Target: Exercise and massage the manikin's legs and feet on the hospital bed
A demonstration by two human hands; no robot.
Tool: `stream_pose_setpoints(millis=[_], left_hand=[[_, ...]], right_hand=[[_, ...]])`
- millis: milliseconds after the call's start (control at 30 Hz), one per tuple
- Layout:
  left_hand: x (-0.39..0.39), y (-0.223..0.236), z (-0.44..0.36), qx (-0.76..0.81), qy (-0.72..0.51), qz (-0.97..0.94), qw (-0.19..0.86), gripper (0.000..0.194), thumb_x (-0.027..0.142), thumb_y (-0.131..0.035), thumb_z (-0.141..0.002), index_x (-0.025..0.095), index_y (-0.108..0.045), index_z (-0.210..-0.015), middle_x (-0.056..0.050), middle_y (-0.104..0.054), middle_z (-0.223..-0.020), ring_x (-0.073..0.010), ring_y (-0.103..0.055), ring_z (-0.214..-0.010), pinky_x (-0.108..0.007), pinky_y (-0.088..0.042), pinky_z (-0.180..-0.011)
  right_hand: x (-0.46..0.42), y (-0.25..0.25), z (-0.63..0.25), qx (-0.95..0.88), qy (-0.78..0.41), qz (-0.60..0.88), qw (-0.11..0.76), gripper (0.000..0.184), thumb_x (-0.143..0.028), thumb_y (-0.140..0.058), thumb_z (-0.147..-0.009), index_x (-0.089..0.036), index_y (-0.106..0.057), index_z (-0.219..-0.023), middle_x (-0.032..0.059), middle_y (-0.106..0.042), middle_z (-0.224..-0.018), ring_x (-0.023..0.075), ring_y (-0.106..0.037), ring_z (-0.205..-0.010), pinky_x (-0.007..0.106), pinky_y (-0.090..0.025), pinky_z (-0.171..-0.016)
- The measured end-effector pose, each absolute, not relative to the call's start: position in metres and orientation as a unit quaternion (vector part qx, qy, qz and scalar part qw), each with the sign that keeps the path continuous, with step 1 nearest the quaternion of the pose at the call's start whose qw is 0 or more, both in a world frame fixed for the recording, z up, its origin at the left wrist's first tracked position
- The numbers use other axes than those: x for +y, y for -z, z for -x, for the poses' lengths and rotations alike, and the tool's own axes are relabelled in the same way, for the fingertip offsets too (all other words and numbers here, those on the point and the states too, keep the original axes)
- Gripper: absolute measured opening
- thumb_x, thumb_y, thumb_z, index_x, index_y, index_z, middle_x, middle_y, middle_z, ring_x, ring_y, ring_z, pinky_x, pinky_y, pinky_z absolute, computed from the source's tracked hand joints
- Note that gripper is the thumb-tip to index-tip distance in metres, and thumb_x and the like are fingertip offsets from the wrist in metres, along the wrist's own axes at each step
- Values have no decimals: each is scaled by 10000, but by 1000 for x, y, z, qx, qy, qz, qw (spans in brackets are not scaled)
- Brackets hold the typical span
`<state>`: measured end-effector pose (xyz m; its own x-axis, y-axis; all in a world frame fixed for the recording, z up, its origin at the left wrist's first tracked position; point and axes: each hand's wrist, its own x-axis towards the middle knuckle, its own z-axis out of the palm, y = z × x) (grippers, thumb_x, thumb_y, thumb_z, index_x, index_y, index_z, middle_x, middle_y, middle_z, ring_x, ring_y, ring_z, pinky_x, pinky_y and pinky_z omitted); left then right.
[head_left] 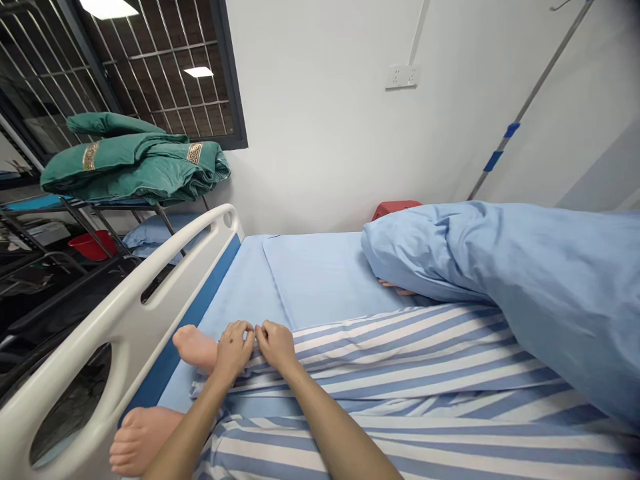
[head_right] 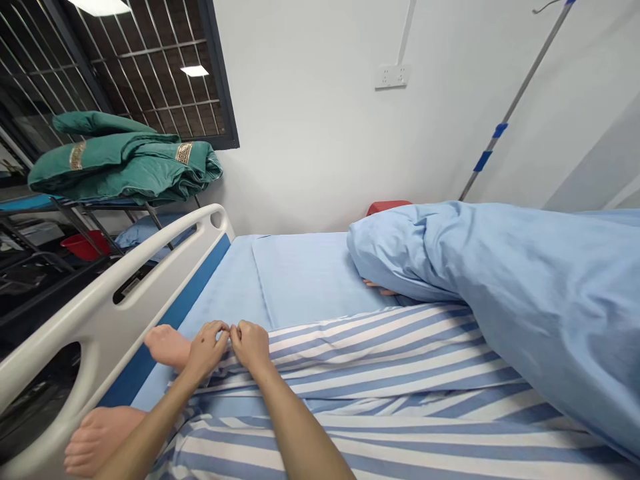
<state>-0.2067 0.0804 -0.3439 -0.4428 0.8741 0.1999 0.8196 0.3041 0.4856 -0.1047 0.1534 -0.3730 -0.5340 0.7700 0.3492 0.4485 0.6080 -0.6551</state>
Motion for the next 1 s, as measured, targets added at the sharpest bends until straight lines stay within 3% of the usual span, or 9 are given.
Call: stream_pose_setpoints(millis=[100, 167, 233, 367, 500, 567, 733, 867, 1000], left_hand=[[69, 346, 213, 789, -92, -602, 76, 468, 262, -481, -689, 199, -481, -1153, -69, -595, -1161, -207, -510, -1085, -326, -355, -939], [67, 352, 210, 780, 33, -622, 68, 648, 269, -540, -625, 182, -410, -1254, -96, -590, -1182, -253, -523, -1082, -371, -354, -935], [68, 356, 203, 782, 110, -611, 42, 600, 240, -522, -624, 160, -453, -1215, -120, -624, -1112, -291, -557, -1027, -421, -366, -900], [77, 337, 192, 784, 137, -604, 29, 461, 156, -471, -628, 162, -540, -1084, -121, -667, -1025, -295, -608, -955, -435, -401, -842], [90, 271, 192, 771, 159, -616, -11, 494, 175, -495, -620, 195, -514, -1113, -107, -676, -1019, -287, -616, -950, -420, -413, -823], [95, 229, 190, 766, 163, -621, -38, 473, 187, -522, -589, 202, -533, -1062, -106, -679, -987, -295, -622, -922, -417, -417, -806], [92, 155, 168, 771, 148, -614, -85, 425, 259, -582, -539, 210, -557, -960, -114, -674, -929, -313, -624, -874, -408, -425, -771], [88, 146, 126, 789, 96, -600, -94, 433, 373, -562, -589, 235, -526, -998, -95, -672, -937, -297, -626, -858, -360, -437, -682], [97, 171, 62, 814, -44, -578, -28, 388, 413, -570, -605, 261, -519, -958, -57, -675, -918, -267, -624, -841, -317, -412, -627]], right_hand=[[156, 374, 105, -815, -313, 350, 340, 322, -310, -424, -862, -180, -494, -576, -26, -497, -518, 89, -392, -512, 245, -208, -532], [159, 371, 105, -795, -363, 338, 350, 322, -308, -439, -846, -177, -472, -554, -39, -458, -499, 82, -378, -507, 227, -230, -531], [159, 365, 103, -775, -409, 325, 355, 299, -303, -476, -813, -174, -466, -544, -49, -433, -490, 76, -378, -504, 212, -254, -529], [151, 347, 87, -728, -524, 284, 340, 233, -278, -539, -740, -165, -497, -540, -49, -459, -499, 74, -422, -515, 199, -309, -534], [139, 342, 50, -636, -731, 222, 110, 244, -365, -616, -678, -147, -575, -577, -7, -548, -510, 112, -509, -503, 229, -377, -529], [140, 343, 29, -517, -822, 231, 57, 228, -351, -696, -590, -154, -601, -655, 6, -594, -569, 142, -558, -539, 260, -414, -556], [160, 315, -10, -171, -906, 166, 350, 191, -211, -667, -556, -202, -532, -691, -21, -615, -734, 169, -598, -776, 336, -458, -740], [183, 257, -55, -147, -892, 126, 408, 161, -208, -595, -609, -206, -523, -753, -17, -585, -717, 157, -560, -751, 367, -459, -777], [208, 208, -127, -241, -851, 185, 428, 201, -297, -562, -671, -217, -516, -850, -10, -563, -734, 166, -544, -716, 392, -466, -723]])
